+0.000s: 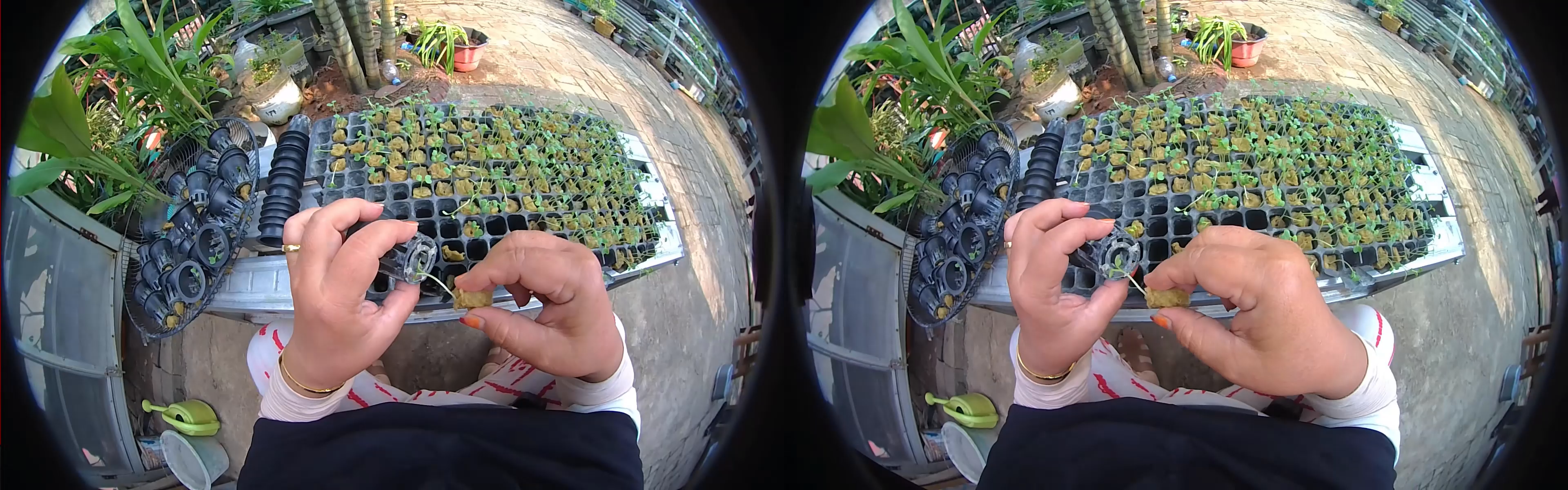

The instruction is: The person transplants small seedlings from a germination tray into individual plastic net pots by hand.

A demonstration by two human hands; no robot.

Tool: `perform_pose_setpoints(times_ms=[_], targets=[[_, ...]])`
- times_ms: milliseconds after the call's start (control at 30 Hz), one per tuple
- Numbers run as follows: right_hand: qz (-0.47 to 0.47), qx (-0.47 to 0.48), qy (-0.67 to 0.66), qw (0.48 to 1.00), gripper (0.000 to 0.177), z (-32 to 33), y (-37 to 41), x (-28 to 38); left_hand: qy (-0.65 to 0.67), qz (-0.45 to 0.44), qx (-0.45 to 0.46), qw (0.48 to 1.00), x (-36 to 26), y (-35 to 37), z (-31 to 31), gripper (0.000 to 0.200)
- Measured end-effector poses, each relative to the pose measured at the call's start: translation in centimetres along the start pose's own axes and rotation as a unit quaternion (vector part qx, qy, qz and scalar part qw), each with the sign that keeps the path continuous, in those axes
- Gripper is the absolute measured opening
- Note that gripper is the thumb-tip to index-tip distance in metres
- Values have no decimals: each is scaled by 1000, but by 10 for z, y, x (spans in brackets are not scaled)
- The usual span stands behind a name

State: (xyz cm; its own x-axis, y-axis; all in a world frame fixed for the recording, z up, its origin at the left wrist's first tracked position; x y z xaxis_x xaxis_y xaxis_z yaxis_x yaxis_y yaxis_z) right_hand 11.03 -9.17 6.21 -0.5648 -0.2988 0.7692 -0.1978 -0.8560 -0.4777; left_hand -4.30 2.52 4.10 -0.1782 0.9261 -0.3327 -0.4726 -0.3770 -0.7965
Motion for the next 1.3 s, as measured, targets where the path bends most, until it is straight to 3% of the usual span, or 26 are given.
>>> perform_pose_setpoints(times_ms=[633,733,1300], targets=[[18,-68,45,996,27,-6,1,-9,-18,-12,27,999,-8,2,-1,49],[1,-30,44,999,25,-5,-1,-6,-16,-13,34,999,-10,2,-3,50],[55,-79,43,994,15,-15,-2,-13,15,-40,24,999,-6,4,-12,47]])
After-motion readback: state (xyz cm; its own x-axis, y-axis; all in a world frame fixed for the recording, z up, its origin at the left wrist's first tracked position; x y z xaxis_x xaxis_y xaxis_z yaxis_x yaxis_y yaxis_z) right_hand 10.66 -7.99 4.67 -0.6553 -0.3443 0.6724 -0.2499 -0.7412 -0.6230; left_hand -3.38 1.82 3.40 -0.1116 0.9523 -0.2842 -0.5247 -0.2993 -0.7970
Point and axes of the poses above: each hand's wrist, its own y-axis away from the middle knuckle, its own z-axis out of the back of the hand, x = y × z, the point moved 2 cm from there along -y, towards the middle knuckle, and after that the axes turned 9 degrees about -x, right-handed, at the moved point
